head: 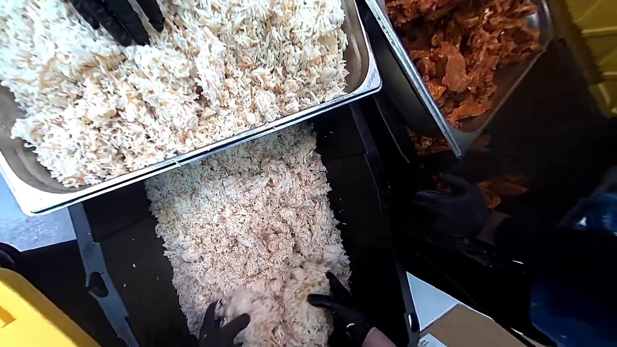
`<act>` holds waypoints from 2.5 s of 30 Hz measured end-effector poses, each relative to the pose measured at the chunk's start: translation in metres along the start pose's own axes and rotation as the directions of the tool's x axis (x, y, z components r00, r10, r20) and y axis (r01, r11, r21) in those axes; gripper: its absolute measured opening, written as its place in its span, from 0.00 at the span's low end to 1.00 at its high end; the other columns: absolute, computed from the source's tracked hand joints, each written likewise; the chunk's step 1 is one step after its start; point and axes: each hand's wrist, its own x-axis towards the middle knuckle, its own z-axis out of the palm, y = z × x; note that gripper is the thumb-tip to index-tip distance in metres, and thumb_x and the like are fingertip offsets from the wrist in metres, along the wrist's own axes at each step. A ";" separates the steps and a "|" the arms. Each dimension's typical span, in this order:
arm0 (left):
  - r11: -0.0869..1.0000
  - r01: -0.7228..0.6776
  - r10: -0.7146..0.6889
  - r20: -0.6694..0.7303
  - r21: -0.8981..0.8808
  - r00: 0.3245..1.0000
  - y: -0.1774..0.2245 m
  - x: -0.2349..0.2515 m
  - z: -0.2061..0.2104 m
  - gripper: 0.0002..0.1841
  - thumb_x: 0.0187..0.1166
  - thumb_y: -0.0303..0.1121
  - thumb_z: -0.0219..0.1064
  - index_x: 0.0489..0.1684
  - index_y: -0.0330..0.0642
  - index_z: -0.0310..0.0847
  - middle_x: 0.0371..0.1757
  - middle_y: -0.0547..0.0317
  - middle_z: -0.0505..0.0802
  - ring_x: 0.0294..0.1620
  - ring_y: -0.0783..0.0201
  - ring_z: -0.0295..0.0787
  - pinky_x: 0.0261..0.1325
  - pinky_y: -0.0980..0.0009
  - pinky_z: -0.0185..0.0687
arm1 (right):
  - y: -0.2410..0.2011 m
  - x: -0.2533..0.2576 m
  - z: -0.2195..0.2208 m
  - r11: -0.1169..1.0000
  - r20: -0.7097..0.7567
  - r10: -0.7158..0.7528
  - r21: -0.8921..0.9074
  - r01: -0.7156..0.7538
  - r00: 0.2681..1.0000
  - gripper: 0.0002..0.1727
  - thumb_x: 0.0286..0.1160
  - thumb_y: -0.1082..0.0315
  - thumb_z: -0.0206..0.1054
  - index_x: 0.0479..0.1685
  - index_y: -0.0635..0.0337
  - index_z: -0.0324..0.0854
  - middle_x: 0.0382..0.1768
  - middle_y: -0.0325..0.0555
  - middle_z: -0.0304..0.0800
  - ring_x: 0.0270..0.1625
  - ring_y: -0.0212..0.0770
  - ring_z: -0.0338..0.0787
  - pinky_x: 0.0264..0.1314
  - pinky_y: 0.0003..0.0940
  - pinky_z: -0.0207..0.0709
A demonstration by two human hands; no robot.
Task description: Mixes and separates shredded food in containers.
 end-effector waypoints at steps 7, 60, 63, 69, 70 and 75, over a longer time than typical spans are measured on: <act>0.942 -0.303 0.331 0.274 -0.143 0.903 0.036 0.002 0.023 0.38 0.61 0.22 0.76 0.79 0.34 0.71 0.74 0.43 0.81 0.61 0.60 0.87 0.49 0.66 0.90 | -0.064 0.002 0.022 0.944 0.126 -0.278 0.216 0.247 0.952 0.52 0.51 0.69 0.82 0.88 0.54 0.63 0.78 0.54 0.75 0.71 0.40 0.85 0.66 0.34 0.85; 0.923 -0.384 0.375 0.273 -0.022 0.886 0.061 0.029 0.038 0.42 0.71 0.15 0.65 0.90 0.27 0.49 0.86 0.34 0.68 0.81 0.58 0.73 0.80 0.67 0.71 | -0.080 0.006 0.094 0.847 0.423 -0.363 -0.222 0.484 0.830 0.43 0.66 0.75 0.75 0.89 0.57 0.67 0.90 0.66 0.58 0.93 0.63 0.56 0.93 0.51 0.55; 0.933 -0.339 0.356 0.192 -0.116 0.914 0.071 0.037 0.047 0.37 0.74 0.15 0.64 0.87 0.28 0.54 0.69 0.40 0.82 0.58 0.66 0.85 0.61 0.72 0.83 | -0.076 0.017 0.116 0.885 0.306 -0.433 -0.036 0.465 0.848 0.29 0.74 0.78 0.67 0.79 0.69 0.75 0.77 0.61 0.80 0.81 0.48 0.77 0.87 0.38 0.65; 0.929 -0.348 0.367 0.203 -0.124 0.908 0.116 0.051 0.056 0.16 0.80 0.25 0.69 0.61 0.26 0.79 0.41 0.51 0.91 0.37 0.68 0.88 0.44 0.69 0.87 | -0.105 0.012 0.118 0.770 0.327 -0.463 -0.313 0.556 0.824 0.18 0.81 0.61 0.67 0.51 0.71 0.88 0.46 0.58 0.94 0.53 0.49 0.92 0.65 0.48 0.81; 0.905 -0.412 0.422 0.110 -0.107 0.900 0.127 0.052 0.061 0.12 0.80 0.28 0.71 0.52 0.27 0.83 0.38 0.51 0.92 0.38 0.66 0.89 0.47 0.66 0.87 | -0.122 0.010 0.116 0.684 0.322 -0.481 -0.444 0.579 0.815 0.20 0.81 0.58 0.66 0.50 0.69 0.89 0.46 0.61 0.94 0.54 0.56 0.93 0.63 0.57 0.80; 0.852 -0.515 0.523 -0.169 0.096 0.835 0.187 0.066 0.052 0.24 0.77 0.47 0.76 0.48 0.28 0.86 0.48 0.41 0.92 0.54 0.51 0.88 0.64 0.47 0.79 | -0.242 0.055 0.116 0.303 0.203 -0.807 -0.664 0.683 0.555 0.31 0.65 0.43 0.80 0.67 0.48 0.89 0.79 0.64 0.75 0.83 0.71 0.70 0.75 0.74 0.67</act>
